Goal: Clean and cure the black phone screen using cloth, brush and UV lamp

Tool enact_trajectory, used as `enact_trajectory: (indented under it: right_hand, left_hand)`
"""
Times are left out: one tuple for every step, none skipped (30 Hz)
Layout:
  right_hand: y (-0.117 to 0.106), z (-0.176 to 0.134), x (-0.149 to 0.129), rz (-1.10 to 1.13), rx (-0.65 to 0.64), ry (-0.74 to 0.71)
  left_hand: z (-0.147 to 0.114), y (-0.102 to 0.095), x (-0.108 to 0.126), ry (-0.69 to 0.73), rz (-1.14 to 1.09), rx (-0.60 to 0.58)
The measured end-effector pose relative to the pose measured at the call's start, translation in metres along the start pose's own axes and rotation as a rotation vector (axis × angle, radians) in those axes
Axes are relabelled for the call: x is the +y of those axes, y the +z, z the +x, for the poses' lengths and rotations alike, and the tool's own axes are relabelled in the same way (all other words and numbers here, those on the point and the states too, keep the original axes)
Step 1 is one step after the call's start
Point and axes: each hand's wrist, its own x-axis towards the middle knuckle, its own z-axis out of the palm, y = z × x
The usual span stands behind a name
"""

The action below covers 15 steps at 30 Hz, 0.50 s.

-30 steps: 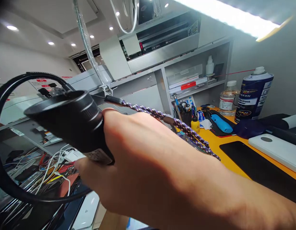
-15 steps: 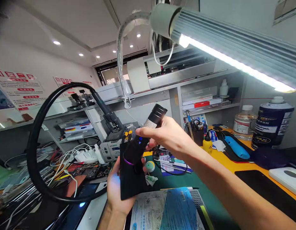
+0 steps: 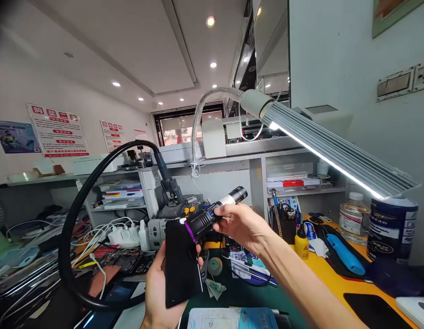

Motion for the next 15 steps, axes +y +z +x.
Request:
enact_trajectory:
  right_hand:
    - [0.000,0.000,0.000,-0.014,-0.005,-0.011]
    - [0.001,0.000,0.000,-0.033,-0.011,-0.027]
    - [0.002,-0.001,0.001,-0.057,-0.020,-0.048]
    - [0.003,-0.001,0.001,-0.085,-0.031,-0.072]
    - [0.004,-0.002,0.001,-0.116,-0.041,-0.096]
    - [0.005,-0.004,0.001,-0.150,-0.049,-0.118]
    - [0.007,-0.005,0.001,-0.184,-0.054,-0.136]
    - [0.008,-0.006,0.001,-0.215,-0.057,-0.151]
    - [0.009,-0.007,0.002,-0.242,-0.056,-0.162]
    - [0.011,-0.009,0.002,-0.264,-0.054,-0.171]
    - [0.012,-0.010,0.002,-0.280,-0.052,-0.177]
    - [0.014,-0.011,0.002,-0.294,-0.052,-0.181]
    - [0.015,-0.012,0.001,-0.305,-0.054,-0.181]
    - [0.017,-0.014,0.001,-0.315,-0.058,-0.180]
    - [0.019,-0.015,0.000,-0.325,-0.063,-0.178]
  left_hand:
    - [-0.001,0.001,0.000,-0.010,0.011,0.004]
    - [-0.003,0.002,0.001,-0.016,0.023,0.009]
    - [-0.005,0.002,0.002,-0.016,0.034,0.015]
    - [-0.007,0.001,0.003,-0.012,0.046,0.021]
    - [-0.011,0.000,0.005,-0.003,0.055,0.026]
    - [-0.015,-0.003,0.007,0.005,0.065,0.031]
    - [-0.019,-0.006,0.009,0.010,0.075,0.035]
    - [-0.024,-0.010,0.012,0.012,0.084,0.037]
    - [-0.029,-0.014,0.015,0.010,0.092,0.037]
    - [-0.034,-0.018,0.018,0.008,0.098,0.037]
    - [-0.040,-0.022,0.021,0.007,0.102,0.039]
    - [-0.045,-0.025,0.024,0.003,0.105,0.037]
    - [-0.050,-0.028,0.027,-0.004,0.106,0.030]
    - [-0.056,-0.031,0.029,-0.018,0.104,0.015]
    - [-0.061,-0.032,0.032,-0.033,0.099,-0.004]
